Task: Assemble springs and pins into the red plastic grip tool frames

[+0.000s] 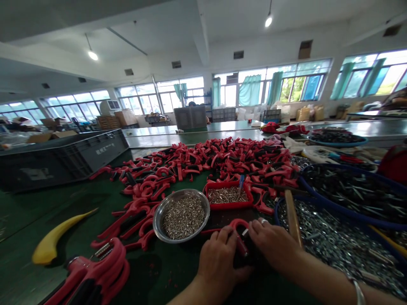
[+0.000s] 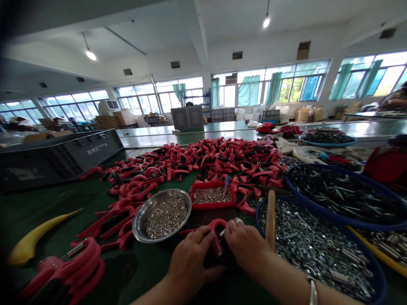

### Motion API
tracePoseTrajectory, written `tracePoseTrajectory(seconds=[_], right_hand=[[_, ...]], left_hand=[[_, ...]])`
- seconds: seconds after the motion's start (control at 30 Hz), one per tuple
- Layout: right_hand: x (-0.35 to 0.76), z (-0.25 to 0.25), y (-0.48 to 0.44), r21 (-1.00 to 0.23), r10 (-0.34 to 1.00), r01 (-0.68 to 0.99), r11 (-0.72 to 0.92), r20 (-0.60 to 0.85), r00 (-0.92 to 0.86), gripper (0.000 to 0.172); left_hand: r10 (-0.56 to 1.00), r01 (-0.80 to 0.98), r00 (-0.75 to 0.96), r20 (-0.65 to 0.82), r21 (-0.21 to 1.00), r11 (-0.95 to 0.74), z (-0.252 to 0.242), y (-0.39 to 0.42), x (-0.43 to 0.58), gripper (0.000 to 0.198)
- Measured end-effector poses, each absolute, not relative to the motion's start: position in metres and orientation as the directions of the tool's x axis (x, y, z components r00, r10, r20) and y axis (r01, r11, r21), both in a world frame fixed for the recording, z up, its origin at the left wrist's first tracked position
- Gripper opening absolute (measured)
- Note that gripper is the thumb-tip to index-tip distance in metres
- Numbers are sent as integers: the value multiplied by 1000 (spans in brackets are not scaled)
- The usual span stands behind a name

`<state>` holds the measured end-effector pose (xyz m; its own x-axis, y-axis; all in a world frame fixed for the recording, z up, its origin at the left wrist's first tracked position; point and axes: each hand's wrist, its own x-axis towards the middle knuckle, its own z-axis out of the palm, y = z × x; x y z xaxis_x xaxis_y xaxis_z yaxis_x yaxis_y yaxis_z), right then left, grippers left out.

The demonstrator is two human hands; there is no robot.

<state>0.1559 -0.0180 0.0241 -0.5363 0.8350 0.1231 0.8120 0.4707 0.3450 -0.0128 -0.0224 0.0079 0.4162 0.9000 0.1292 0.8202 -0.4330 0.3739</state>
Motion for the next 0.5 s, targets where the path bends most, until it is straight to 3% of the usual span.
tracePoseTrajectory(seconds=[0.07, 0.17, 0.27, 0.37, 0.5], right_hand=[[161, 22, -19, 312, 845, 833, 456, 142, -516, 44], [178, 27, -21, 187, 863, 874, 449, 165, -478, 40], [206, 35, -20, 106, 922, 964, 246, 280, -266, 44], [241, 35, -16, 40, 957, 998, -42, 290, 29, 66], [285, 23, -6, -166, 959, 964, -208, 159, 234, 80]], left_hand=[[902, 831, 409, 136, 351, -430, 14, -22, -13, 74], [885, 823, 448, 128, 326, -464, 26, -15, -12, 97], [829, 768, 559, 16, 367, -524, 33, -1, -11, 117], [785, 729, 618, -48, 408, -549, 31, 9, -10, 117], [806, 720, 591, 30, 430, -544, 25, 14, -8, 107]])
